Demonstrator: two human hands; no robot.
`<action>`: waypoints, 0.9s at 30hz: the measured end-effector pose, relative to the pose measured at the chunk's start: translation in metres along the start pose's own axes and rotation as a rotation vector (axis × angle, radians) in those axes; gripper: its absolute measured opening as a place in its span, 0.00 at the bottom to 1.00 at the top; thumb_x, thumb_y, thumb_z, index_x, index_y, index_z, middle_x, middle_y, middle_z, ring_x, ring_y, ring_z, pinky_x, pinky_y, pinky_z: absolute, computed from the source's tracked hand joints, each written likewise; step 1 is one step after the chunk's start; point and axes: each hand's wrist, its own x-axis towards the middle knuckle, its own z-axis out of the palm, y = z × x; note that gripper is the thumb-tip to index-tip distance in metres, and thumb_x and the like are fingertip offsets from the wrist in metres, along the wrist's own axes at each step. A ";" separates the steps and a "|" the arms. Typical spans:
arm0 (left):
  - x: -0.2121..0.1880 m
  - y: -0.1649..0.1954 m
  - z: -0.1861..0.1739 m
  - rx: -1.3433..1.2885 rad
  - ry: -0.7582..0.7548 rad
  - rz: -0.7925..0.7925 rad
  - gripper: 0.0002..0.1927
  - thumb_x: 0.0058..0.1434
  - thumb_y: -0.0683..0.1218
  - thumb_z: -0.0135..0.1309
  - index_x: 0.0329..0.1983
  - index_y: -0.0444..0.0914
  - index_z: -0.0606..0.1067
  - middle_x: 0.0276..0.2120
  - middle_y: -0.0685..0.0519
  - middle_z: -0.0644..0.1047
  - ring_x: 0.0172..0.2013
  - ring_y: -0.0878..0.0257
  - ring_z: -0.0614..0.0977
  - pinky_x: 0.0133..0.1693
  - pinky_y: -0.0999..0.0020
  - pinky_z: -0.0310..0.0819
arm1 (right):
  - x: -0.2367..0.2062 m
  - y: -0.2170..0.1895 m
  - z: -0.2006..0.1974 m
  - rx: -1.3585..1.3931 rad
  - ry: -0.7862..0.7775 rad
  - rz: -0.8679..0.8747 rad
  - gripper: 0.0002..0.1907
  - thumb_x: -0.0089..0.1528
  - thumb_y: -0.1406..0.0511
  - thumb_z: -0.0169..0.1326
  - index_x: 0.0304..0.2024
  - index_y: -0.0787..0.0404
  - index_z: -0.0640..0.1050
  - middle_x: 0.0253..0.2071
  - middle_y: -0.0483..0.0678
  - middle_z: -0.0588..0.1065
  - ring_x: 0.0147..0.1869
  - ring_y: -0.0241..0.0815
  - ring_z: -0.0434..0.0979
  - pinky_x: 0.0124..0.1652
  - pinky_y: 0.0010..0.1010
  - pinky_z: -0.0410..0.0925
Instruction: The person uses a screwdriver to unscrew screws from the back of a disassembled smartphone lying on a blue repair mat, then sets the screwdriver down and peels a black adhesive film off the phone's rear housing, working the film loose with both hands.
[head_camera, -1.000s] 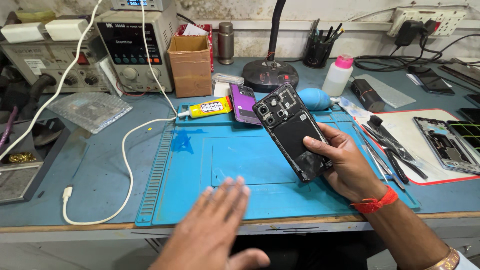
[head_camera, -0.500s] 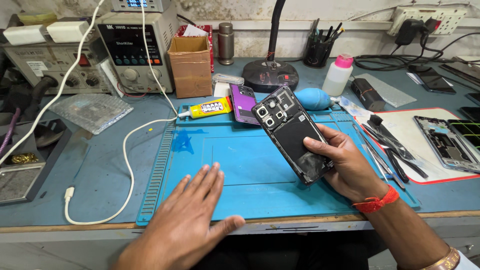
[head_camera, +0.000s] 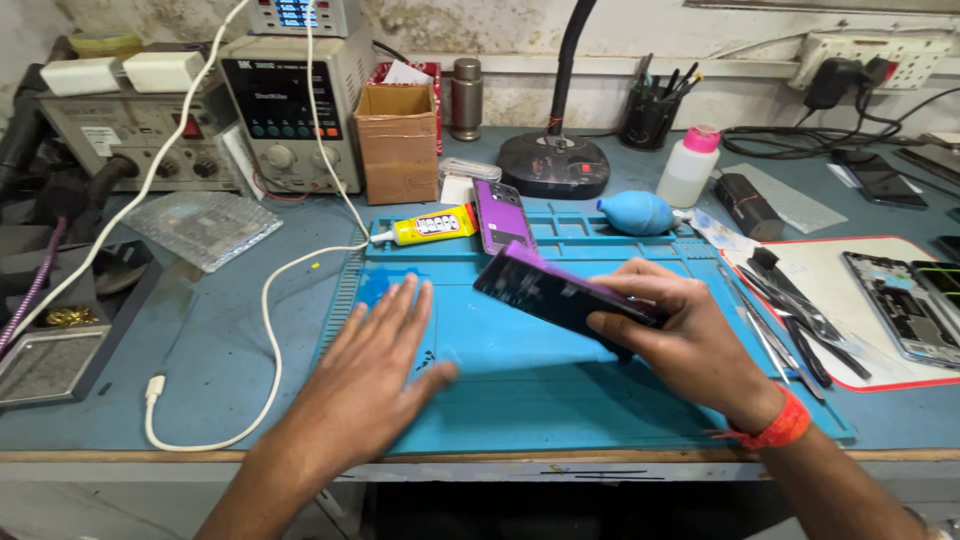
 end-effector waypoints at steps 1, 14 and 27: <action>-0.001 -0.003 -0.002 0.000 0.088 0.011 0.39 0.68 0.58 0.43 0.75 0.32 0.52 0.73 0.38 0.54 0.72 0.46 0.55 0.67 0.48 0.44 | 0.002 -0.008 0.001 -0.185 -0.008 -0.064 0.16 0.57 0.69 0.64 0.49 0.60 0.85 0.33 0.47 0.78 0.33 0.39 0.75 0.32 0.33 0.69; -0.011 0.012 -0.015 -0.503 0.563 -0.272 0.27 0.61 0.35 0.42 0.66 0.37 0.70 0.63 0.44 0.74 0.63 0.48 0.76 0.60 0.58 0.68 | 0.022 -0.037 0.052 -0.649 -0.163 -0.722 0.23 0.52 0.74 0.58 0.50 0.55 0.84 0.38 0.43 0.76 0.43 0.45 0.72 0.46 0.36 0.67; -0.011 0.012 -0.016 -0.530 0.505 -0.340 0.25 0.62 0.37 0.44 0.63 0.40 0.73 0.58 0.46 0.77 0.55 0.51 0.80 0.48 0.59 0.75 | 0.026 -0.037 0.031 -0.404 -0.028 -0.498 0.16 0.57 0.72 0.62 0.48 0.57 0.84 0.37 0.47 0.77 0.38 0.45 0.77 0.39 0.35 0.70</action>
